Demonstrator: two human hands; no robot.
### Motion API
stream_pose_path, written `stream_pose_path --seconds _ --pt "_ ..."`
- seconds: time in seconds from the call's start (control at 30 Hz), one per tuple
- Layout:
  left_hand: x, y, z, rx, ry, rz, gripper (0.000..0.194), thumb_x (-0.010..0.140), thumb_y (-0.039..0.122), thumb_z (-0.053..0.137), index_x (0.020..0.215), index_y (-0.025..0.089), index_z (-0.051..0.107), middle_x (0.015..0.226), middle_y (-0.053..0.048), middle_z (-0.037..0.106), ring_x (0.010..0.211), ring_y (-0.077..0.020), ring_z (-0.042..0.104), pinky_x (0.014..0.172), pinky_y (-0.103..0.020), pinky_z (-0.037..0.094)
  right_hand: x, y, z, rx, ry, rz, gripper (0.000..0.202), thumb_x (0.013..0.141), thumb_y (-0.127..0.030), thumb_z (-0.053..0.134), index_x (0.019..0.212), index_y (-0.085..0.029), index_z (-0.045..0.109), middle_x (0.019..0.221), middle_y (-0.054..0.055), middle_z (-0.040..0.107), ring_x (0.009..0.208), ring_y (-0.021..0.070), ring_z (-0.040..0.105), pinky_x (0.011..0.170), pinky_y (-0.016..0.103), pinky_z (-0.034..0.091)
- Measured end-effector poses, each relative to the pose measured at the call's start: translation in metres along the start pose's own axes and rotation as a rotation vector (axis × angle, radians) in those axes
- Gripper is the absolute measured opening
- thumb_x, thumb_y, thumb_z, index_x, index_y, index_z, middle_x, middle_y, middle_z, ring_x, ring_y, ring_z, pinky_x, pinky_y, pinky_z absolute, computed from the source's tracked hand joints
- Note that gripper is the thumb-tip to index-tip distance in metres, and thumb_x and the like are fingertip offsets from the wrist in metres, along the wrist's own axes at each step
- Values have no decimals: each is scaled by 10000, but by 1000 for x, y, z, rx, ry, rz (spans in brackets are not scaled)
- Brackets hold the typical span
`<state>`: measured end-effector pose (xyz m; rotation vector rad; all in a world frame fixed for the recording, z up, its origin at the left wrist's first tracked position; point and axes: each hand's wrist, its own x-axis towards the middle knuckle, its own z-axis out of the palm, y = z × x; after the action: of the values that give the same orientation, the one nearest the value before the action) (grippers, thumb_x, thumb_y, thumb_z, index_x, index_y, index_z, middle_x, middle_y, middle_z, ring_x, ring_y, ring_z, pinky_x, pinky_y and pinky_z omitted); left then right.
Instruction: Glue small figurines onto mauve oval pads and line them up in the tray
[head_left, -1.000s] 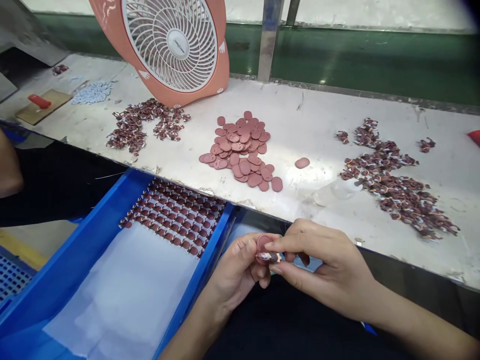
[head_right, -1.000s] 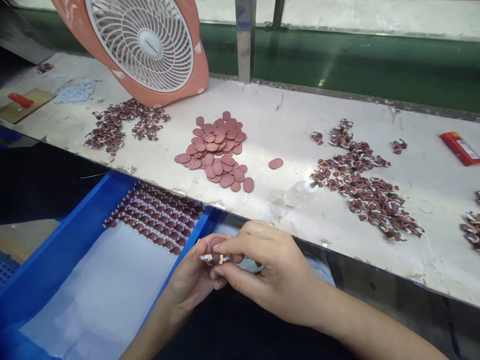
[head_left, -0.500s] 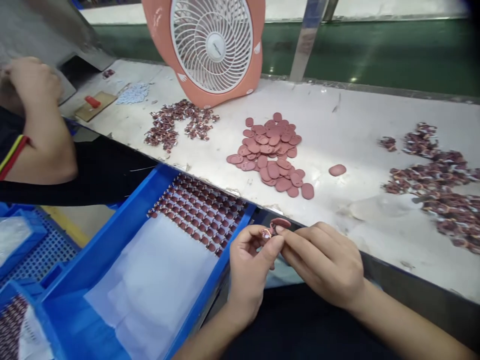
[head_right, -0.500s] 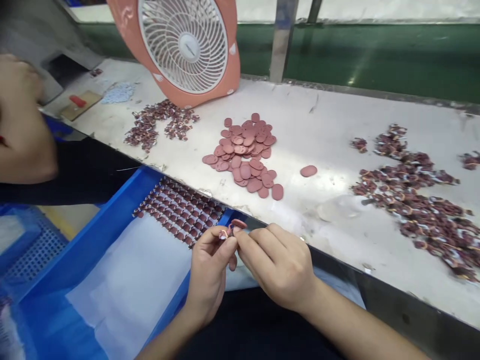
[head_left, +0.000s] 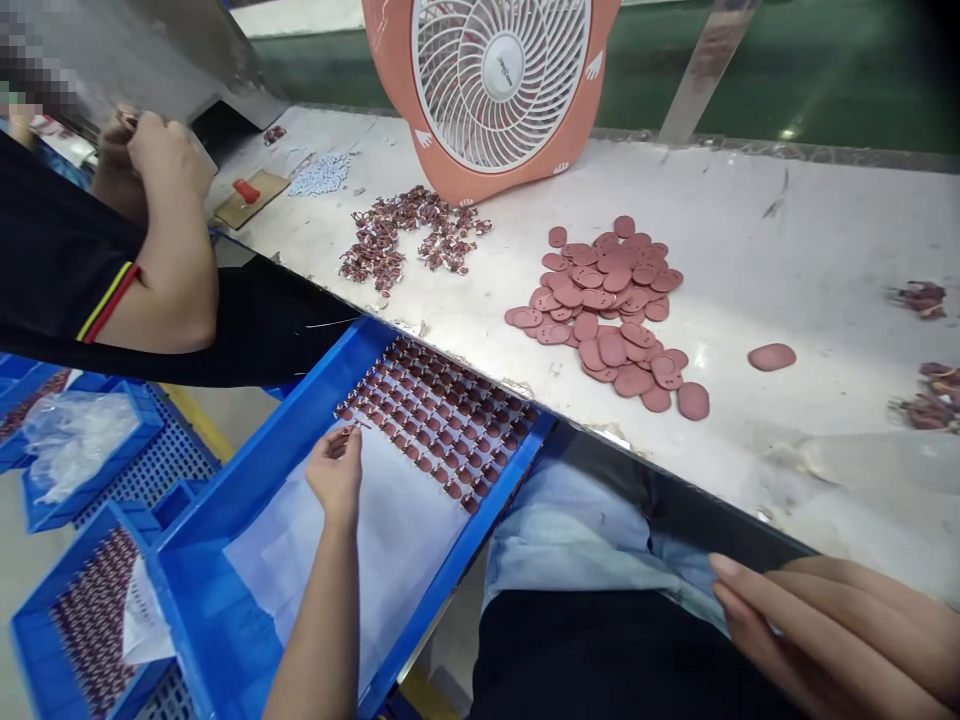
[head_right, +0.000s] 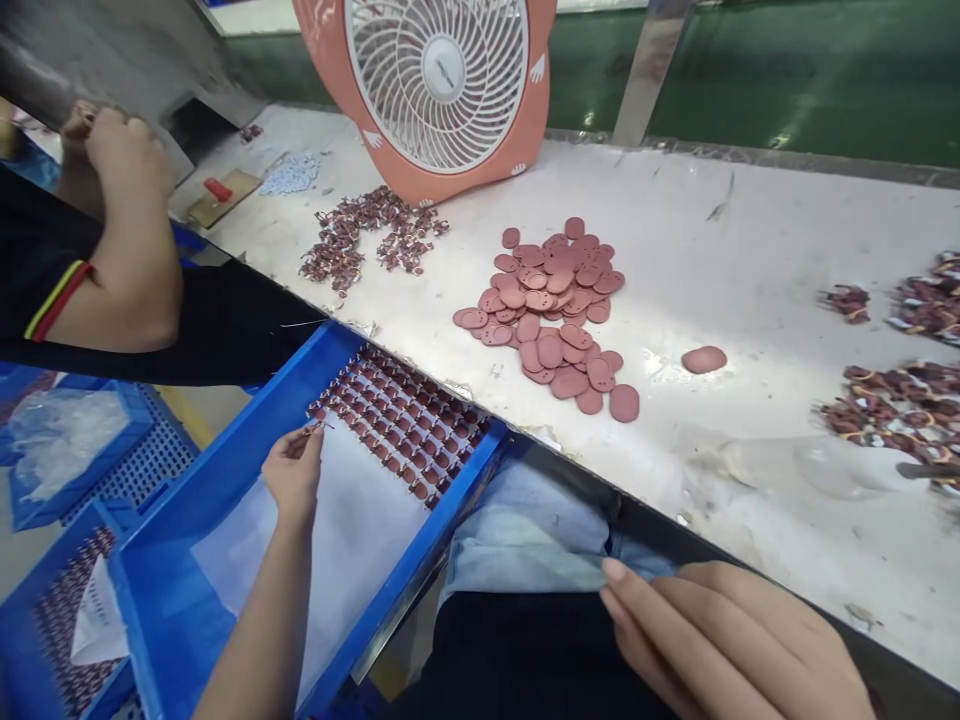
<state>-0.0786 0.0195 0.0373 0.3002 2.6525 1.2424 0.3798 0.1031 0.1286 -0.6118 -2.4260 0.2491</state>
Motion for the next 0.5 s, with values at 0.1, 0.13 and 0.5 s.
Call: stream_pose_path --seconds 0.1,0.13,0.5 --pt "45 -22 -9 251 -18 9 251 908 327 659 1087 151 652 1110 -77 670 996 -227 648 865 -446 552 -13 7 4 -10 -5 75 365 773 -35 783 1109 -149 696 818 9 699 672 126 622 678 309 493" --pt "55 -27 -10 322 -35 9 269 913 340 654 1108 155 652 1136 -81 667 1014 -233 646 883 -462 548 -15 8 5 -8 -2 92 407 768 -33 786 1144 -156 690 825 5 701 673 124 626 676 308 493" --pt "99 -50 10 694 -136 56 362 932 389 622 1223 175 617 1243 -104 636 1088 -259 632 919 -492 538 -32 8 9 -2 -46 247 567 776 -71 779 1285 -283 645 857 -21 723 691 158 671 704 334 525"
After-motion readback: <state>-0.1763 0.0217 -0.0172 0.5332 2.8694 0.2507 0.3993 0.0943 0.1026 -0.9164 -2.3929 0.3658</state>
